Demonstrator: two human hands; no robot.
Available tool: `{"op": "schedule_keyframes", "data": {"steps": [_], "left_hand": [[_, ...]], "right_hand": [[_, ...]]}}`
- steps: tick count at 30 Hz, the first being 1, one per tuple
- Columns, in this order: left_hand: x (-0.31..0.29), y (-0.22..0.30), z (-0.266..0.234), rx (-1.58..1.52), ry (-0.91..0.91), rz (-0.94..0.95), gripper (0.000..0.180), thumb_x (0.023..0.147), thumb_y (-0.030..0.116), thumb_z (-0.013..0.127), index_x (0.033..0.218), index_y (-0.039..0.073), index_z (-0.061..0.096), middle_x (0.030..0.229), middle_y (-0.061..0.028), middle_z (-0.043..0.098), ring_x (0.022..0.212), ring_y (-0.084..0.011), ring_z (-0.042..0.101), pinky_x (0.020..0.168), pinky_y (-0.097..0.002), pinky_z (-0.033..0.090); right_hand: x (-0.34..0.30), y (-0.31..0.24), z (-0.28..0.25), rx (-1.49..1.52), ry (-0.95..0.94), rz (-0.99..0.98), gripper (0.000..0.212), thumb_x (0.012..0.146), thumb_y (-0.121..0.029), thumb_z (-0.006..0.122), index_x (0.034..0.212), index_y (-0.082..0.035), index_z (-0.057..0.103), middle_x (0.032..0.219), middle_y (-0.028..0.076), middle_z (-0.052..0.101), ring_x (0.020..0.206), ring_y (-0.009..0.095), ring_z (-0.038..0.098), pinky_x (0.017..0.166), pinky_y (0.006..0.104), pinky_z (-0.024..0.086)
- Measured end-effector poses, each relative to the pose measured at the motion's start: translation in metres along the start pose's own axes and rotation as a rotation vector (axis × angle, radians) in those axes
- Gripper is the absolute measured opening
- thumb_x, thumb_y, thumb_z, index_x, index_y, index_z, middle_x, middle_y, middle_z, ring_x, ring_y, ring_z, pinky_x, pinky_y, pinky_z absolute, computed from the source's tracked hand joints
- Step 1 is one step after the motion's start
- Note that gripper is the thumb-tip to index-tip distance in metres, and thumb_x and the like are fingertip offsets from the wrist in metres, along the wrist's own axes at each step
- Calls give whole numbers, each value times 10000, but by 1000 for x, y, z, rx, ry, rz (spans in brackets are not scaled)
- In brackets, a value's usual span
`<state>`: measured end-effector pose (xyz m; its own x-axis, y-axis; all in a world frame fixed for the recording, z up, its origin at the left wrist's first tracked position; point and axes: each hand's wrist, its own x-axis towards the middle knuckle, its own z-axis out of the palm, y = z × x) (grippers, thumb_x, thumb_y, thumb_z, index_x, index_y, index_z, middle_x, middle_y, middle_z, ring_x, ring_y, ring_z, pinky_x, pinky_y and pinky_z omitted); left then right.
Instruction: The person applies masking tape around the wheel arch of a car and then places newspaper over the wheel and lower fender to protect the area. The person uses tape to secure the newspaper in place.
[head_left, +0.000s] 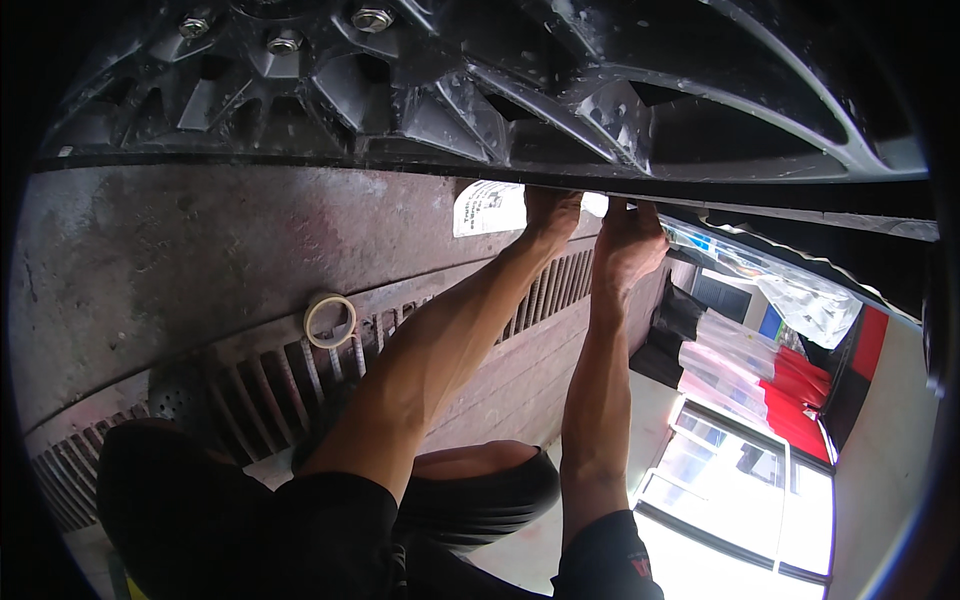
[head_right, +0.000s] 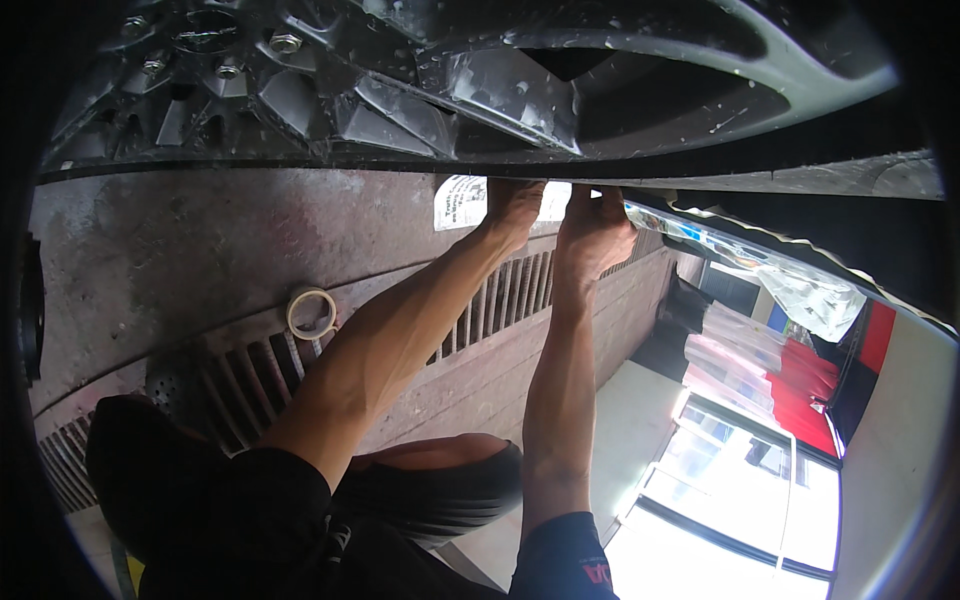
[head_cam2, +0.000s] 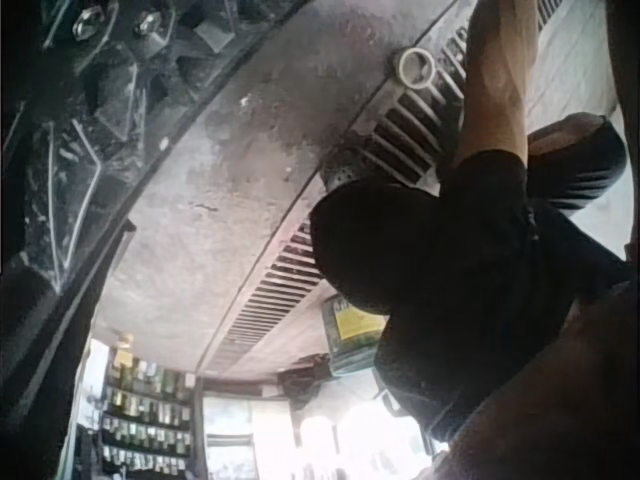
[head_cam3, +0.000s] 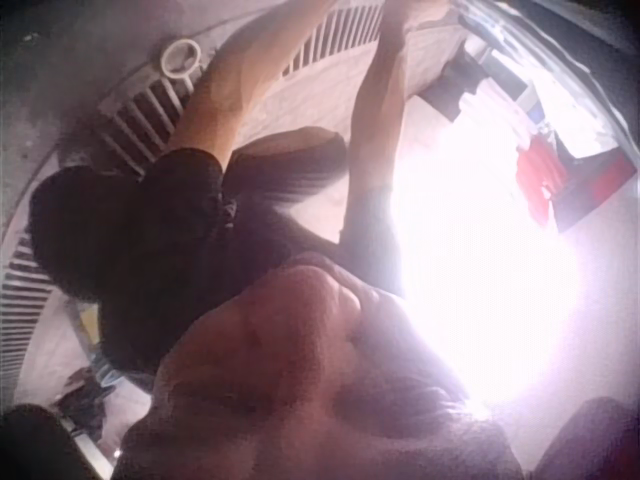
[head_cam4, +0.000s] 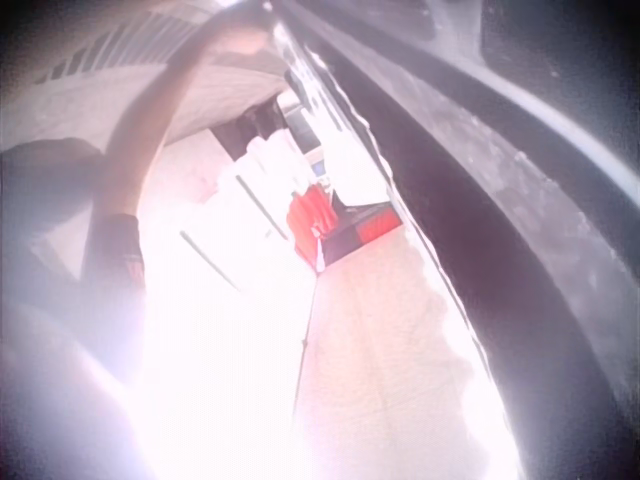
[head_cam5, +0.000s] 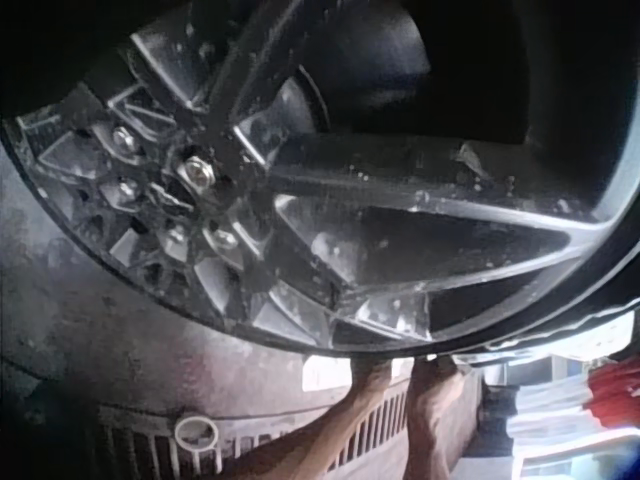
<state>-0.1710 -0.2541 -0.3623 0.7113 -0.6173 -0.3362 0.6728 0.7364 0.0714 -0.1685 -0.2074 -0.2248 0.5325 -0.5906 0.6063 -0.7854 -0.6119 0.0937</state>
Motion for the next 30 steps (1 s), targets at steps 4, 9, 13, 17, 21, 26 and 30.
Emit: {"op": "schedule_keyframes", "data": {"steps": [4,9,13,17,21,26,30], "left_hand": [[-3,10,10,-108,24,-60,348,1002,52,690,1337,49,595,1212,-51,649,1102,-158,596,970,-308,511],[-30,43,32,505,29,66,282,952,102,767,1200,6,675,1097,-62,698,1008,-152,612,880,-303,523],[-35,44,32,443,4,-4,219,997,163,732,1162,29,680,1175,-46,696,1000,-157,626,878,-318,513],[-11,20,15,83,-6,-14,247,983,215,757,1110,11,698,1091,-61,702,991,-171,625,864,-351,517],[-26,27,24,407,-30,17,216,1004,181,730,1128,10,686,1105,-62,686,984,-154,612,856,-346,515],[-30,44,31,495,-32,46,271,1006,244,747,1129,6,705,1081,-84,704,992,-176,616,868,-371,510],[-31,40,31,649,-83,52,294,1016,258,732,1162,6,701,1144,-109,709,1050,-186,623,894,-376,513]], "right_hand": [[-3,-1,0,20,13,1,233,898,-380,842,956,-155,848,577,133,650,473,265,627,503,426,450],[-9,20,0,-30,29,-16,238,889,-404,850,970,-180,850,578,119,651,475,257,619,508,422,451],[-12,27,4,-37,35,-22,240,889,-416,849,989,-198,851,573,106,650,477,259,621,511,426,455],[-7,14,12,-26,111,-135,229,901,-392,832,937,-166,832,581,89,663,438,272,601,461,409,436],[-14,28,12,-68,104,-95,236,905,-384,826,896,-149,818,569,77,653,433,271,591,460,413,433],[-15,15,11,-13,74,-54,276,909,-376,818,796,-130,765,590,63,663,467,260,616,478,419,450],[-18,27,15,10,103,-42,234,911,-370,823,932,-139,788,595,57,677,476,257,635,492,424,478]]}}
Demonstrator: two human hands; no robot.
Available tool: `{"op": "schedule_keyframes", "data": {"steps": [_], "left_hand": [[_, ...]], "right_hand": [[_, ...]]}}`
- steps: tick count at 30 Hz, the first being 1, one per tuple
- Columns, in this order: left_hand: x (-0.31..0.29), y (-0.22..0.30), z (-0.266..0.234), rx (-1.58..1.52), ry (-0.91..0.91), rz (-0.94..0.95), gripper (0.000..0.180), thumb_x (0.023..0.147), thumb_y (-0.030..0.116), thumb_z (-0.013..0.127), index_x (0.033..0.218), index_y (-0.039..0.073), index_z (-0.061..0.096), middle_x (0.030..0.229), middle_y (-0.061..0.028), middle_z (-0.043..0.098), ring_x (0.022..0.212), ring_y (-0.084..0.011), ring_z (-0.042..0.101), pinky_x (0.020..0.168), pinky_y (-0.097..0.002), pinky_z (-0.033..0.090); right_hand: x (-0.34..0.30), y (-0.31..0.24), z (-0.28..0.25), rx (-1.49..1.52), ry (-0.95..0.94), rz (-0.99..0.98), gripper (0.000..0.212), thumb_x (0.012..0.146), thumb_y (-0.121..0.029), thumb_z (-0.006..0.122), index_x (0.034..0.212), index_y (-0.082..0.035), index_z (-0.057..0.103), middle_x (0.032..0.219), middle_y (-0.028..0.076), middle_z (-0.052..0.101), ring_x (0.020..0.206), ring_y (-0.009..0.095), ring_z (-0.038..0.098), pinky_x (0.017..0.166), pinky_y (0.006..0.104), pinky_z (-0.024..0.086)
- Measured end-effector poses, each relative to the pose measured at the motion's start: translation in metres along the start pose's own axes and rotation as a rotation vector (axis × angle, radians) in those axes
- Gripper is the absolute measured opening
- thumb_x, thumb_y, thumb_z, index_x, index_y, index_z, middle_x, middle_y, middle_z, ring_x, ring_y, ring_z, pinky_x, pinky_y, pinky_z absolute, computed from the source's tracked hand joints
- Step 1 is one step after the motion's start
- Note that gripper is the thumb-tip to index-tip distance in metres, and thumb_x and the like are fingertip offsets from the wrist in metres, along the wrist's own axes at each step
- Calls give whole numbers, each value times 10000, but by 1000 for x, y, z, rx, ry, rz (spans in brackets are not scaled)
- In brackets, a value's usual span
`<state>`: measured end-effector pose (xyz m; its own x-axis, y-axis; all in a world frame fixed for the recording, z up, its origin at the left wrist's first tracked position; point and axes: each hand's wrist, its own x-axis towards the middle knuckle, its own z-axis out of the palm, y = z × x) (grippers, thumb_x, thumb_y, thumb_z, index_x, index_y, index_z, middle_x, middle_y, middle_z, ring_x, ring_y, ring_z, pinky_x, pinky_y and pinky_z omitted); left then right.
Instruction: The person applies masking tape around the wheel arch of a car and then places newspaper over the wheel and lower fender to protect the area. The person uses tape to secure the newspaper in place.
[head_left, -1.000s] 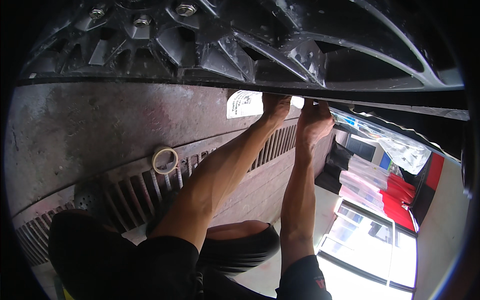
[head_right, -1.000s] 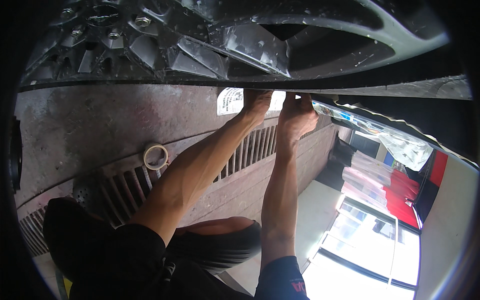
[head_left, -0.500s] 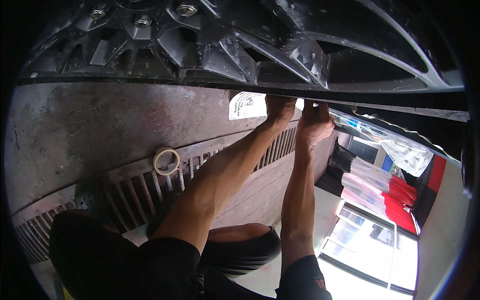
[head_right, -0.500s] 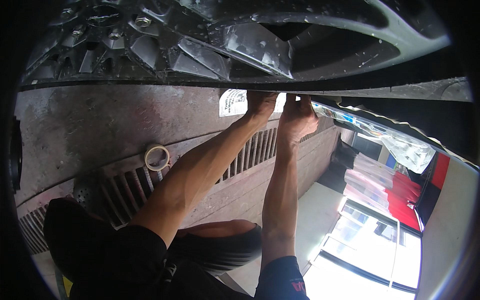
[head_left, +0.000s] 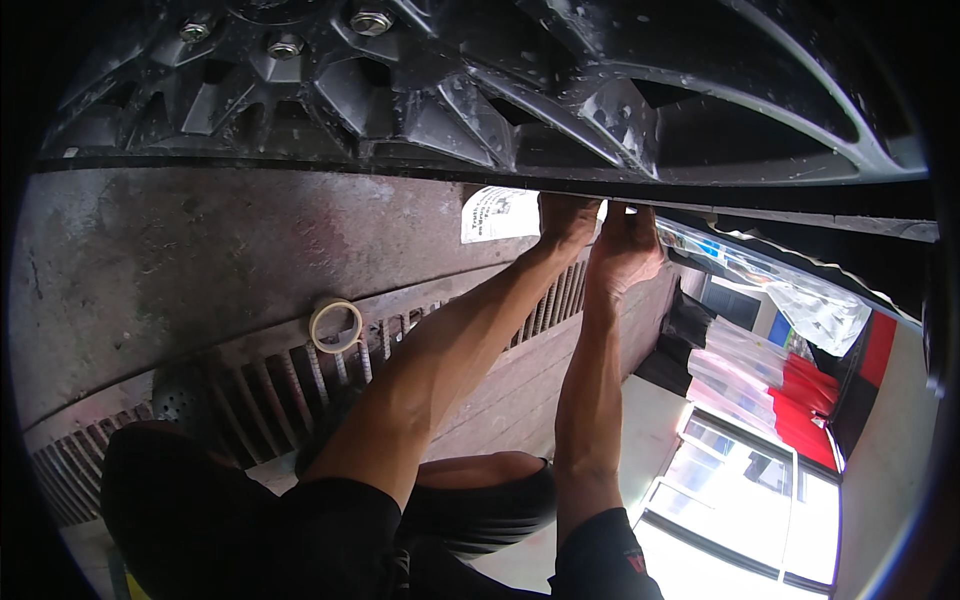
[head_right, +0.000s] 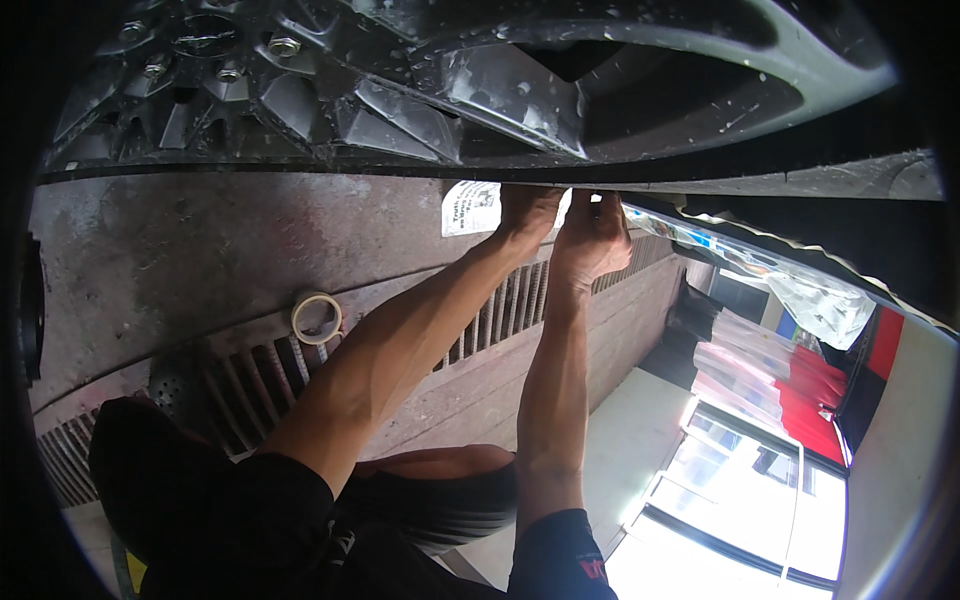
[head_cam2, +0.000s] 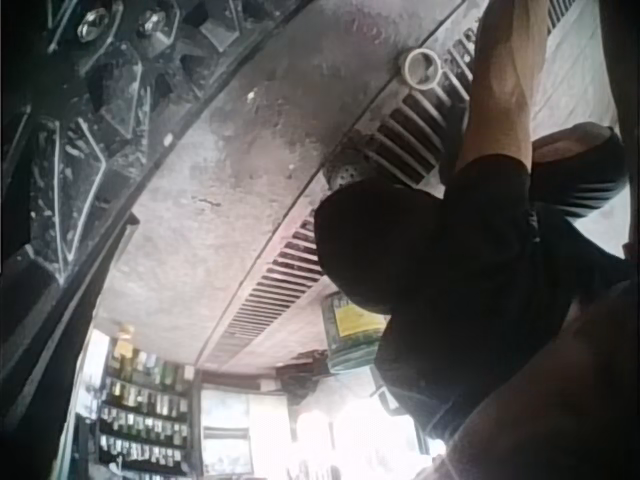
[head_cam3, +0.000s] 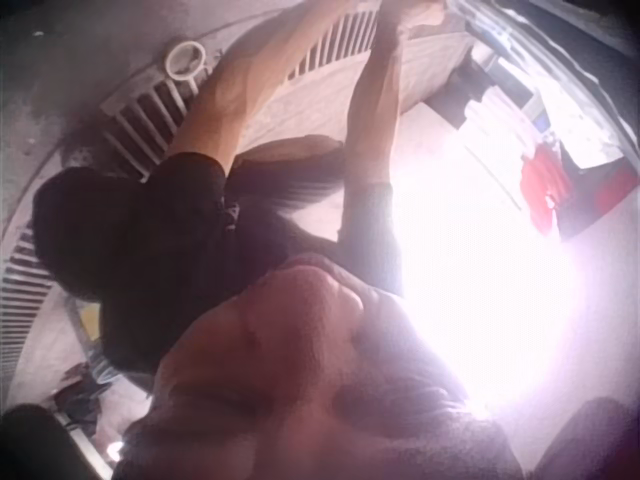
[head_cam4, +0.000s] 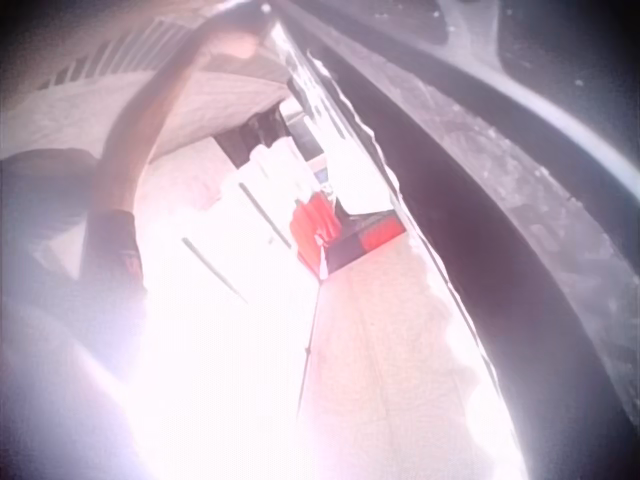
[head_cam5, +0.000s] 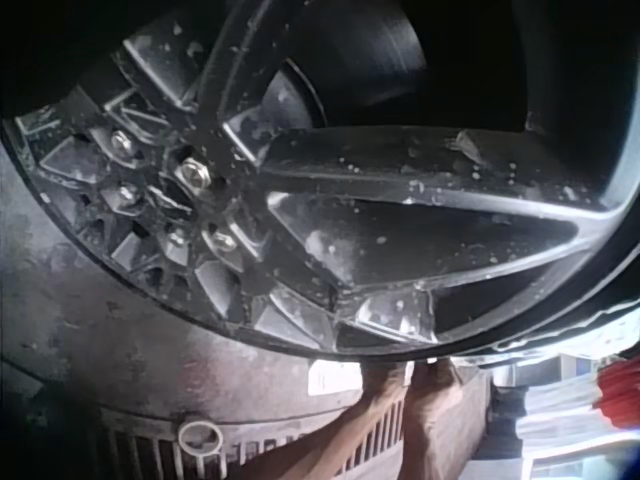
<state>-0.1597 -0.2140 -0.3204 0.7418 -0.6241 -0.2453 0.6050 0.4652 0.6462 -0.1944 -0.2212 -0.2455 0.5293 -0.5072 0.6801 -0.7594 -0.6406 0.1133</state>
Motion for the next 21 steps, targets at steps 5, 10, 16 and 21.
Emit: {"op": "schedule_keyframes", "data": {"steps": [5,10,16,21], "left_hand": [[16,-32,6,-580,51,7,292,1015,246,725,1177,4,702,1163,-109,714,1075,-179,631,907,-368,520],[13,-21,-1,6,15,63,303,985,216,767,1191,1,709,1165,-103,729,1089,-190,651,921,-356,525],[3,19,-7,-90,33,-6,296,972,188,771,1208,15,726,1168,-107,751,1076,-219,668,936,-385,524],[6,11,-11,3,21,78,319,995,218,734,1246,22,723,1221,-125,751,1128,-240,673,981,-406,515]], "right_hand": [[5,-25,1,123,25,37,299,913,-331,833,1138,-142,778,596,50,681,474,239,637,505,423,503],[2,-22,-7,93,-19,41,261,938,-250,804,1161,-116,777,669,61,694,541,239,665,530,420,516],[9,-31,-45,-292,-208,-564,268,926,-128,687,1180,-95,764,1217,122,683,1086,332,629,838,452,493],[17,-30,-51,-490,-474,-687,471,875,-109,645,1345,-78,662,1338,106,597,1281,333,482,962,462,421]]}}
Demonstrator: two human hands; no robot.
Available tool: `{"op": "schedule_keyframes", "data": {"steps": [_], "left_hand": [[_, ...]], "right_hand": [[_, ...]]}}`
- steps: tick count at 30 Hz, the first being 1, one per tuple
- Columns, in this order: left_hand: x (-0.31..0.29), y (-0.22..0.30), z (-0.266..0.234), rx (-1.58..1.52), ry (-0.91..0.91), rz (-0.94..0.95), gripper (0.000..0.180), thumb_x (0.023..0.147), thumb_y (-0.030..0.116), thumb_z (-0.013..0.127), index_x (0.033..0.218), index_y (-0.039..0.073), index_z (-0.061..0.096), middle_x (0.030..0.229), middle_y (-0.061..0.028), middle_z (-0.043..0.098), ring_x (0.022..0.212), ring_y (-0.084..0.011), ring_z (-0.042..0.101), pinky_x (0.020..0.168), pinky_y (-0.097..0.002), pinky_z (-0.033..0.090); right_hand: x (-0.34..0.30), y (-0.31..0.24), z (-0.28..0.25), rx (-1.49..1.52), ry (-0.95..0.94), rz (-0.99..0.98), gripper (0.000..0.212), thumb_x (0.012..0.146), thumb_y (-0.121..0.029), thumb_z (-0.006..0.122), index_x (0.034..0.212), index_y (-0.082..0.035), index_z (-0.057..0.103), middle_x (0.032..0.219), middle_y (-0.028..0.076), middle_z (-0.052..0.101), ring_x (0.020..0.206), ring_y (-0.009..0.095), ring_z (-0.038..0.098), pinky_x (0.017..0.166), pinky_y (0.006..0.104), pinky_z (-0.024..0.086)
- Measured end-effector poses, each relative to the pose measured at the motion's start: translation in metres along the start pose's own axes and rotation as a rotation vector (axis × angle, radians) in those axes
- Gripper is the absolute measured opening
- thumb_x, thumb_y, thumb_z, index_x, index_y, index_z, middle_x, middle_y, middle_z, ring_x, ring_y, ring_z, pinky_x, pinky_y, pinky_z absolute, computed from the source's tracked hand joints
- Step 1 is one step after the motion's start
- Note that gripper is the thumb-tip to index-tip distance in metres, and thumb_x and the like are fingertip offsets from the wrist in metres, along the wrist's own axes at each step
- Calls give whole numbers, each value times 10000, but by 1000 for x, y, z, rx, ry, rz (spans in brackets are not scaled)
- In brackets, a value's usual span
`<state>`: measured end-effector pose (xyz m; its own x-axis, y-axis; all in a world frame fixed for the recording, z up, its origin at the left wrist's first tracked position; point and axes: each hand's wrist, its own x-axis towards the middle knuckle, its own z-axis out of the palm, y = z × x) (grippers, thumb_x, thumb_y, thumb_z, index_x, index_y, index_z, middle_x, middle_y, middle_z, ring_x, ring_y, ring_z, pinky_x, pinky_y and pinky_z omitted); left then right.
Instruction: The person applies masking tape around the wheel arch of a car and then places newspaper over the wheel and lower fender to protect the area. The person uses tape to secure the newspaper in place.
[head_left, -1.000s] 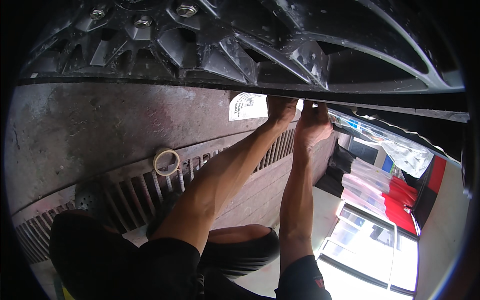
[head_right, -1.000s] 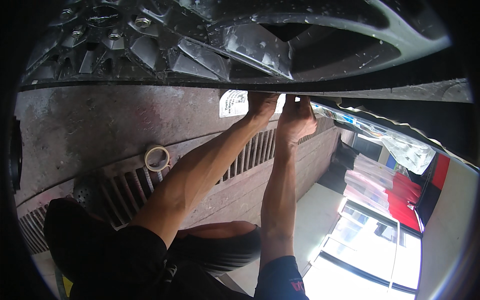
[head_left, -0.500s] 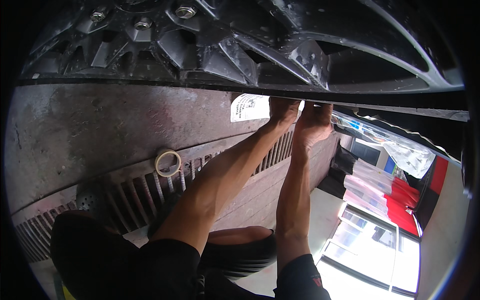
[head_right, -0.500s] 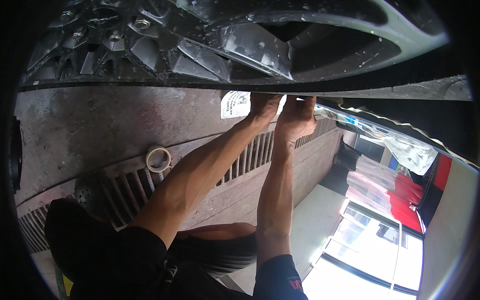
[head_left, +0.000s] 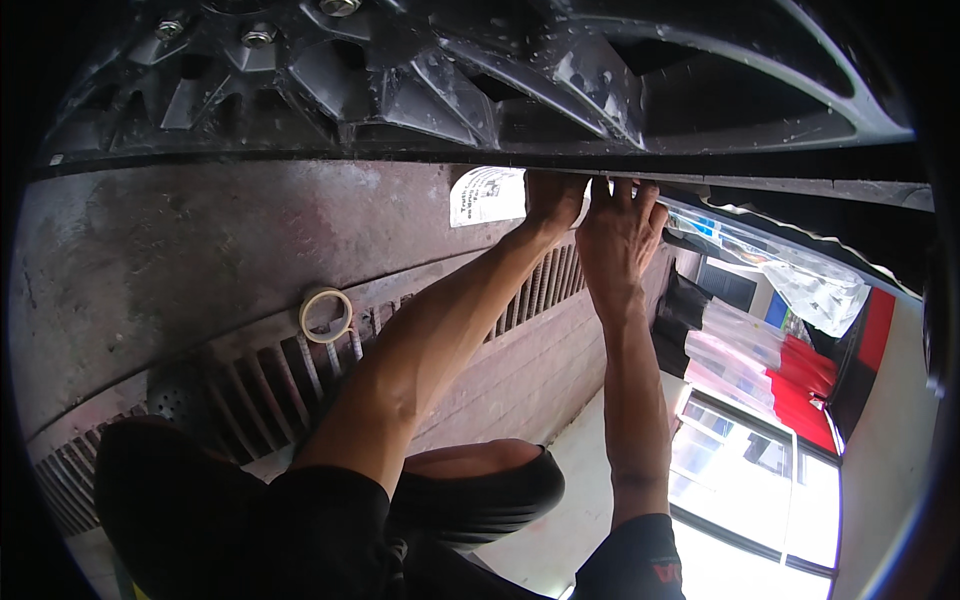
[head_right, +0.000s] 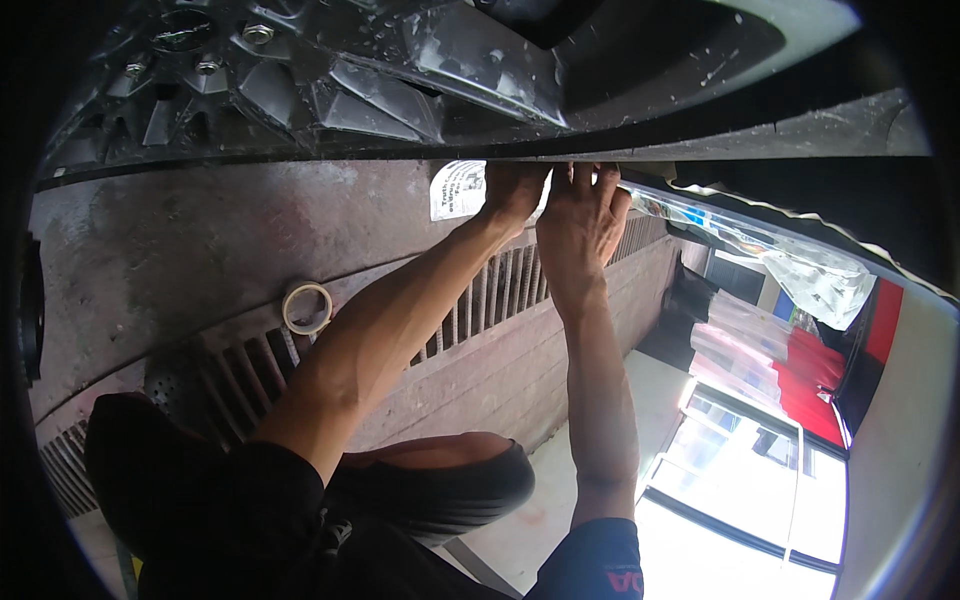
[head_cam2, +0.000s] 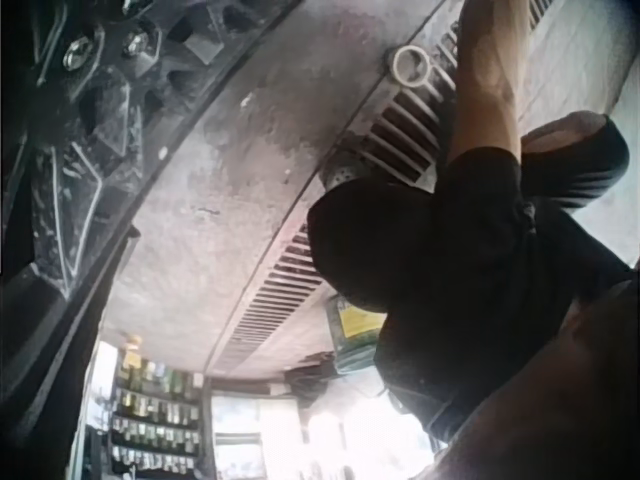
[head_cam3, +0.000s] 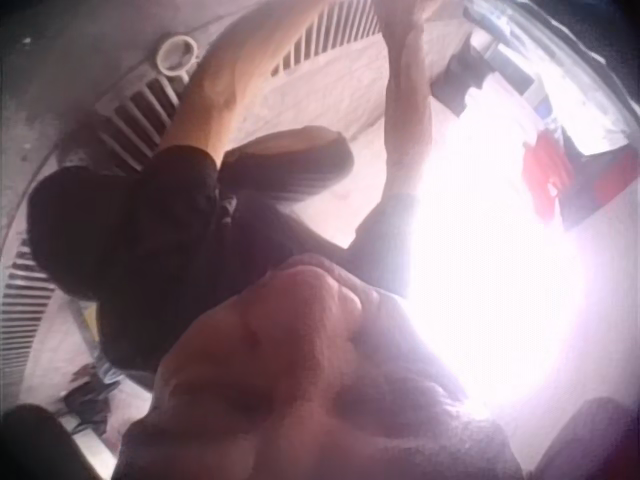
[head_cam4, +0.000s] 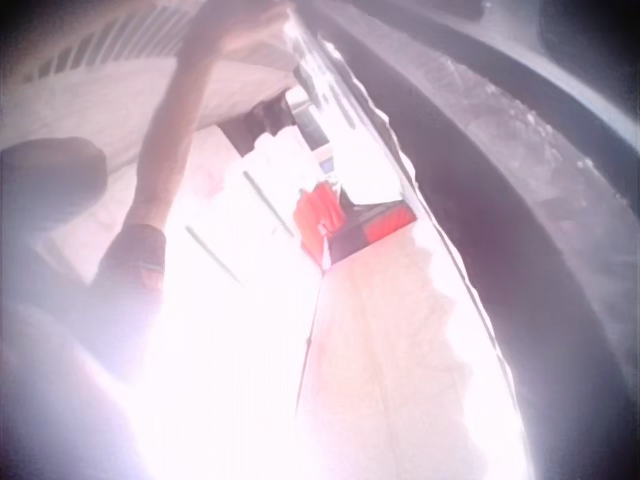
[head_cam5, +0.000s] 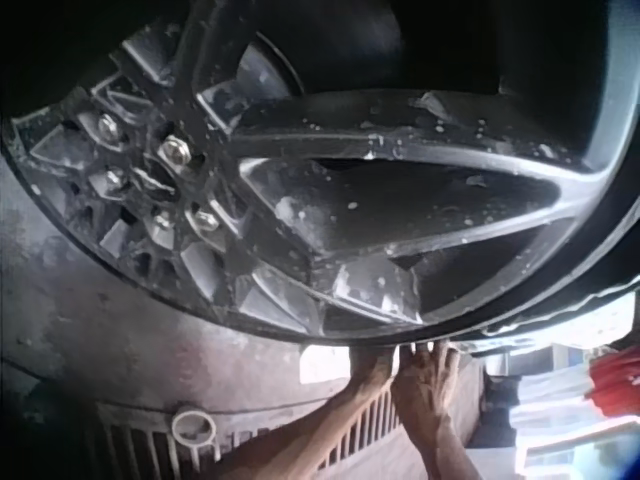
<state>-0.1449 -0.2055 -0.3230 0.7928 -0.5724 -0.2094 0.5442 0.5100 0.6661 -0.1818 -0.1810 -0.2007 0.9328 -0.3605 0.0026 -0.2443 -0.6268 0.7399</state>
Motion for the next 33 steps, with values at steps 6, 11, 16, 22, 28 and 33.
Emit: {"op": "schedule_keyframes", "data": {"steps": [6,11,16,22,28,33], "left_hand": [[-12,7,10,-217,146,-147,191,948,124,787,1114,36,751,1086,-49,757,965,-132,658,847,-326,510],[-15,10,5,-231,170,-146,59,961,73,781,948,58,725,923,39,696,872,-64,612,814,-266,478],[-7,4,1,-353,126,-102,128,972,129,796,1038,56,714,992,29,689,938,-71,603,863,-273,472],[-2,0,1,-267,143,-35,297,970,250,809,1146,54,671,1099,-17,655,1019,-130,586,914,-322,475],[-1,4,-7,-164,91,-73,308,979,241,795,1180,50,659,1147,-18,650,1051,-135,582,936,-329,475],[-3,3,-7,-181,-25,-38,324,1005,273,764,1216,49,663,1194,-33,659,1087,-153,593,953,-342,476]], "right_hand": [[1,-1,-3,-42,-97,13,523,901,-156,641,1416,-75,603,1436,89,543,1368,316,427,993,475,396],[-2,2,2,-51,-81,21,553,878,-133,644,1426,-79,594,1453,94,526,1393,311,404,1001,482,391],[-2,2,2,-45,-73,14,580,858,-101,638,1434,-74,579,1464,84,508,1399,305,398,1000,484,392],[-3,3,2,-30,-60,6,600,848,-97,662,1442,-95,583,1469,77,510,1387,314,413,990,496,405],[-3,5,2,-36,-62,-7,617,848,-103,681,1457,-119,584,1453,88,539,1367,330,435,968,514,416],[-6,6,0,-24,-111,26,584,851,-94,656,1430,-93,584,1485,73,487,1406,290,388,1034,495,393]]}}
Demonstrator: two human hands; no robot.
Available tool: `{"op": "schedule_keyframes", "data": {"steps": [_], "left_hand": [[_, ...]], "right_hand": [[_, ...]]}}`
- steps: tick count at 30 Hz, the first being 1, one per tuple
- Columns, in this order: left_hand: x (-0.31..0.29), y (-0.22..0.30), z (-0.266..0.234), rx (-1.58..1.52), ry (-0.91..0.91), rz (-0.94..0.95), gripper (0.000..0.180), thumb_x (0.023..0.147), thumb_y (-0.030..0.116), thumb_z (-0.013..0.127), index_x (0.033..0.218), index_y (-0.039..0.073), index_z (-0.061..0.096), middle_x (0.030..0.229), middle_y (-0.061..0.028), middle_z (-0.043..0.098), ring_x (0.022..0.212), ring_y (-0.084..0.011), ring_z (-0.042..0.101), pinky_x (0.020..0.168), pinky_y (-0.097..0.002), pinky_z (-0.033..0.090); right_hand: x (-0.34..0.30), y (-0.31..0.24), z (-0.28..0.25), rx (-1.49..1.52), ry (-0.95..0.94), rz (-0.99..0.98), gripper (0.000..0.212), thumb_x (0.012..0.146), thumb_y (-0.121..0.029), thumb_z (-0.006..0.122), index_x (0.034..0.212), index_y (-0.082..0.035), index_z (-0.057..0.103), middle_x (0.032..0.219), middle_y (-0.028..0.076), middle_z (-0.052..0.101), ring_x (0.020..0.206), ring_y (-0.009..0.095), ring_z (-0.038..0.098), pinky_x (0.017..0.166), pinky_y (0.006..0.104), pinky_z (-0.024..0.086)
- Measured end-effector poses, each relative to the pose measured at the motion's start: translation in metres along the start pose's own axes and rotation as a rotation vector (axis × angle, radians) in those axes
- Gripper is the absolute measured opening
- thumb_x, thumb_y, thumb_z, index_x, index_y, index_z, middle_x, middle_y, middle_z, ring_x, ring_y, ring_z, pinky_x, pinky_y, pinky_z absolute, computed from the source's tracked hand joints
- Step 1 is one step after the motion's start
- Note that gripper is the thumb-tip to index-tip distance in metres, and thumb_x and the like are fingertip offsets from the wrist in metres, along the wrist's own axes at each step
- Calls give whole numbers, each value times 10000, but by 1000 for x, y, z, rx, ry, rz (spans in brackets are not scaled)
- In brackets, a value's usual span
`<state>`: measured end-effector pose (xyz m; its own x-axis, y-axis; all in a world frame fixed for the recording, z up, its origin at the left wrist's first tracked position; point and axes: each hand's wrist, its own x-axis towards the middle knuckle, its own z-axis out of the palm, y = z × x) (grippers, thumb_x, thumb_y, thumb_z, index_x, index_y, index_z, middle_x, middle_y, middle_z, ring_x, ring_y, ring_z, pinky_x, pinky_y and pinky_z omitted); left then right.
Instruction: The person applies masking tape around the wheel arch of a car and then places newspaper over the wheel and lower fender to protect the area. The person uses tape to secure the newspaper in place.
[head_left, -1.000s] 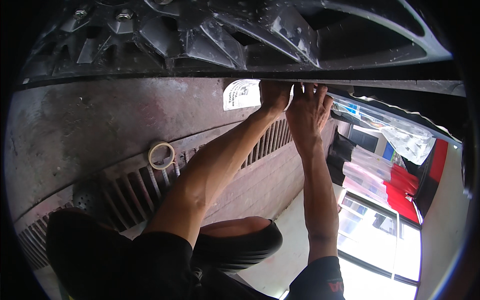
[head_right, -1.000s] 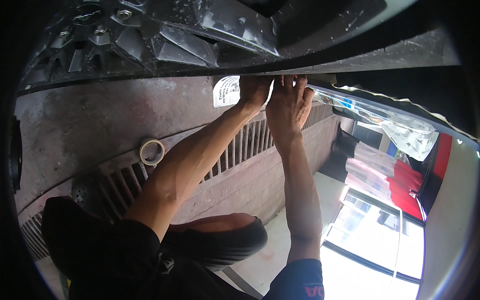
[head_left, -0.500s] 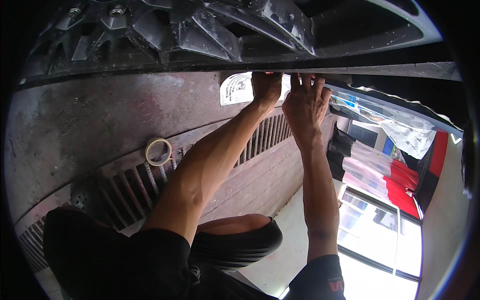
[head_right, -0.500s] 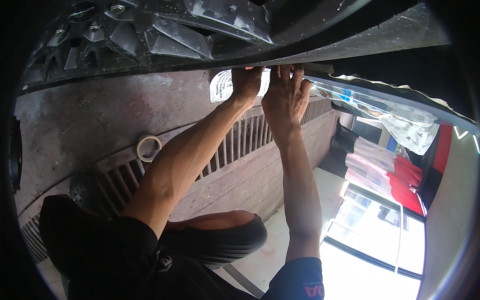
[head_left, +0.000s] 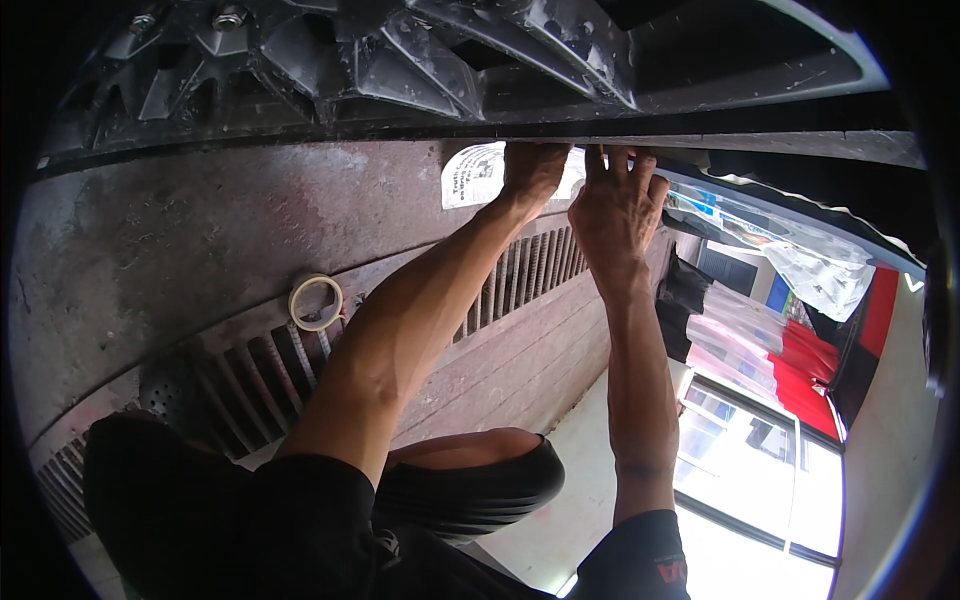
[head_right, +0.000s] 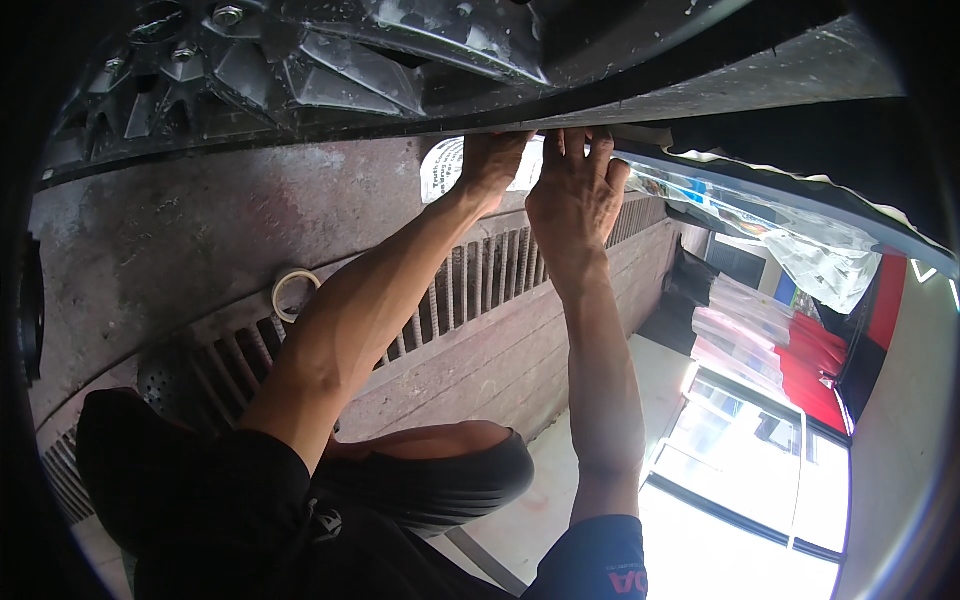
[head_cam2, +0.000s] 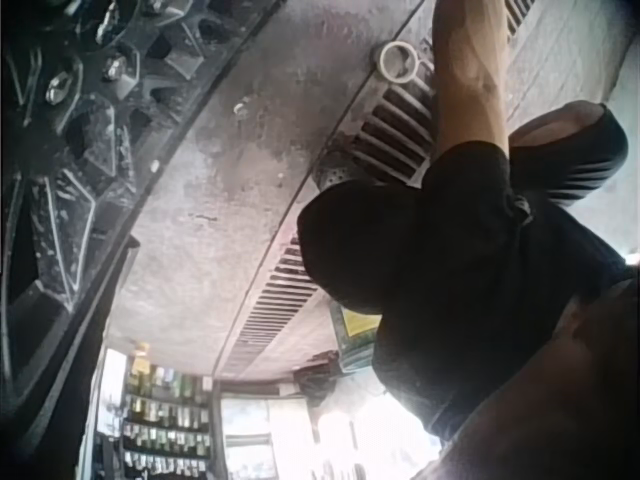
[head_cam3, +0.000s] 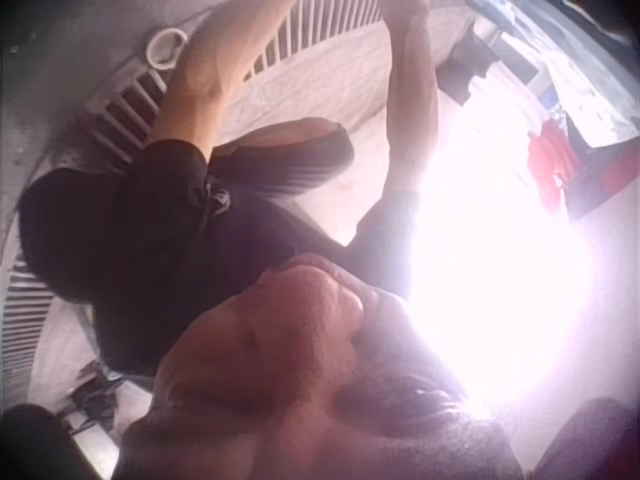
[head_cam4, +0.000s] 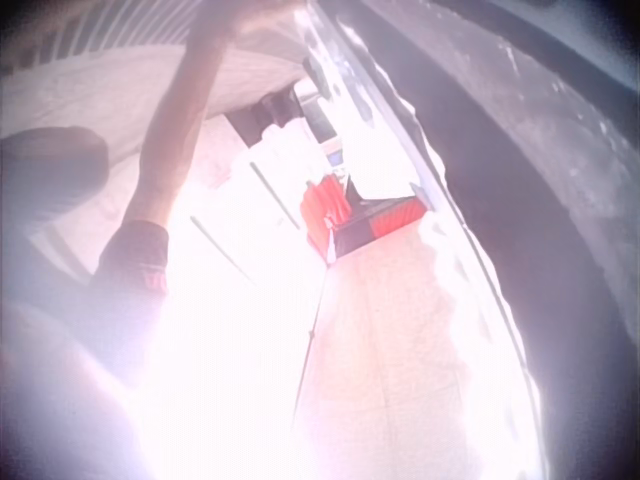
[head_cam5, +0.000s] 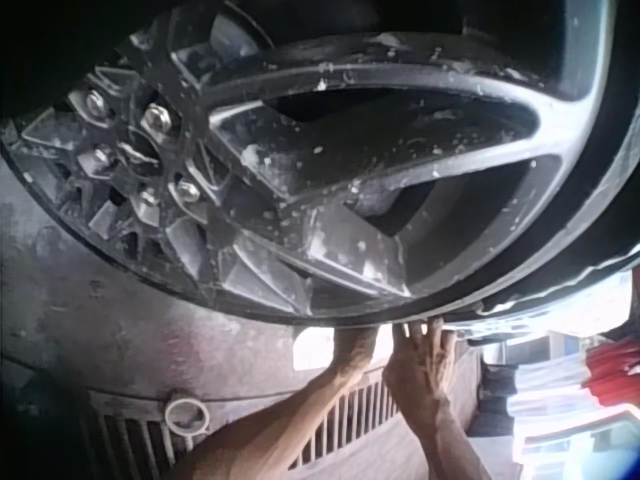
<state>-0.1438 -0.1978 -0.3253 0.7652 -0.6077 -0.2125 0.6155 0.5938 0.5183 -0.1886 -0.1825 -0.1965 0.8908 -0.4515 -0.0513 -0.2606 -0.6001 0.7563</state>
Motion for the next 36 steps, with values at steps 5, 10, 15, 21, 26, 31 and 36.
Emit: {"op": "schedule_keyframes", "data": {"steps": [5,10,15,21,26,31,36], "left_hand": [[19,-30,-11,224,-42,148,384,1021,324,737,1266,36,667,1239,-70,670,1139,-182,598,984,-371,476],[15,-25,-4,2,-42,-12,399,1011,322,741,1269,26,670,1242,-87,672,1146,-194,602,993,-393,480],[18,-17,-2,73,-12,8,385,1009,311,746,1266,32,678,1238,-83,675,1145,-186,605,1001,-387,486],[16,-11,5,-55,9,-92,332,1015,252,734,1265,38,687,1246,-61,684,1146,-169,608,1019,-376,486],[18,-4,17,-103,153,-191,295,1032,210,692,1270,35,687,1284,-84,692,1203,-192,612,1049,-392,478],[3,0,14,567,131,67,364,962,60,624,1323,27,650,1301,-233,661,1230,-405,604,1032,-504,483],[-28,1,-4,926,-33,587,537,790,-45,654,1310,81,697,1282,-211,656,1185,-416,613,926,-516,500]], "right_hand": [[6,-2,-1,-10,60,-34,612,845,-82,661,1452,-113,590,1444,78,547,1355,322,443,967,519,419],[2,1,4,2,82,-39,623,838,-70,665,1455,-123,599,1425,64,574,1328,329,468,936,525,432],[3,0,4,-1,71,-30,616,840,-73,664,1450,-123,599,1423,58,577,1321,322,470,936,516,431],[2,-2,3,-32,90,-33,598,850,-92,648,1445,-110,596,1422,99,578,1304,325,479,939,516,425],[5,-9,6,-5,62,19,570,878,-115,609,1447,-82,589,1431,122,573,1340,334,473,955,522,412],[4,-11,-11,-7,36,106,526,926,-190,622,1427,-35,580,1480,88,522,1420,314,413,986,480,404],[-4,-3,-43,155,69,110,492,898,-90,629,1379,15,610,1419,142,581,1360,354,481,992,495,413]]}}
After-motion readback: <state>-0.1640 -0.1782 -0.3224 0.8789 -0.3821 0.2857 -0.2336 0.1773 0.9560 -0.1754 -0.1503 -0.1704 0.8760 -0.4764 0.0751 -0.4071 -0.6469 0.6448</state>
